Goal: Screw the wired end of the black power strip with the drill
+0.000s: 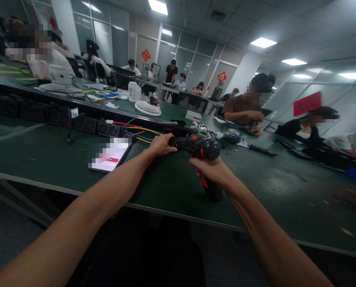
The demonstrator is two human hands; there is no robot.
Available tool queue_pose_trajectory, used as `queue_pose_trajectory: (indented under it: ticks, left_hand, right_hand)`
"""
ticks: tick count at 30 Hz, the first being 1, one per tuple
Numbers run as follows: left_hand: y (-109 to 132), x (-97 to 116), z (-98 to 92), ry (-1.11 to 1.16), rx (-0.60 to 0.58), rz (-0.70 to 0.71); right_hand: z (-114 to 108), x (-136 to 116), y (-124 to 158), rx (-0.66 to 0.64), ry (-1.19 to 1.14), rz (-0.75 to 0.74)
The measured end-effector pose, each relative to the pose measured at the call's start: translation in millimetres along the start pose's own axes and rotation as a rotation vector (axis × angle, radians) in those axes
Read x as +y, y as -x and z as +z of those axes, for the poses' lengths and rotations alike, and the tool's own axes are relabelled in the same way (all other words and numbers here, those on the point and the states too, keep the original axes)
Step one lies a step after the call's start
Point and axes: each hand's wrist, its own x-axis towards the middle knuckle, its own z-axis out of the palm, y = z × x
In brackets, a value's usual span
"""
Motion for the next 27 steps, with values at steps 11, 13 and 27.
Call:
queue_pose_trajectory:
  ticks: [11, 13, 27]
  left_hand:
    - [1.4, 0.7, -0.6, 0.018, 0.009, -0.001]
    - [1.2, 1.1, -0.9, 0.005, 0.001, -0.001]
    - [7.9, 14.7, -23.6, -0.055, 0.080, -0.096]
  right_hand:
    - [0.6, 1.2, -1.7, -0.002, -0.009, -0.013]
    - [0.3, -0.1, -1.1, -0.010, -0.009, -0.009]
    - [-0.9, 5.4, -2.5, -0.018, -0.024, -0.041]
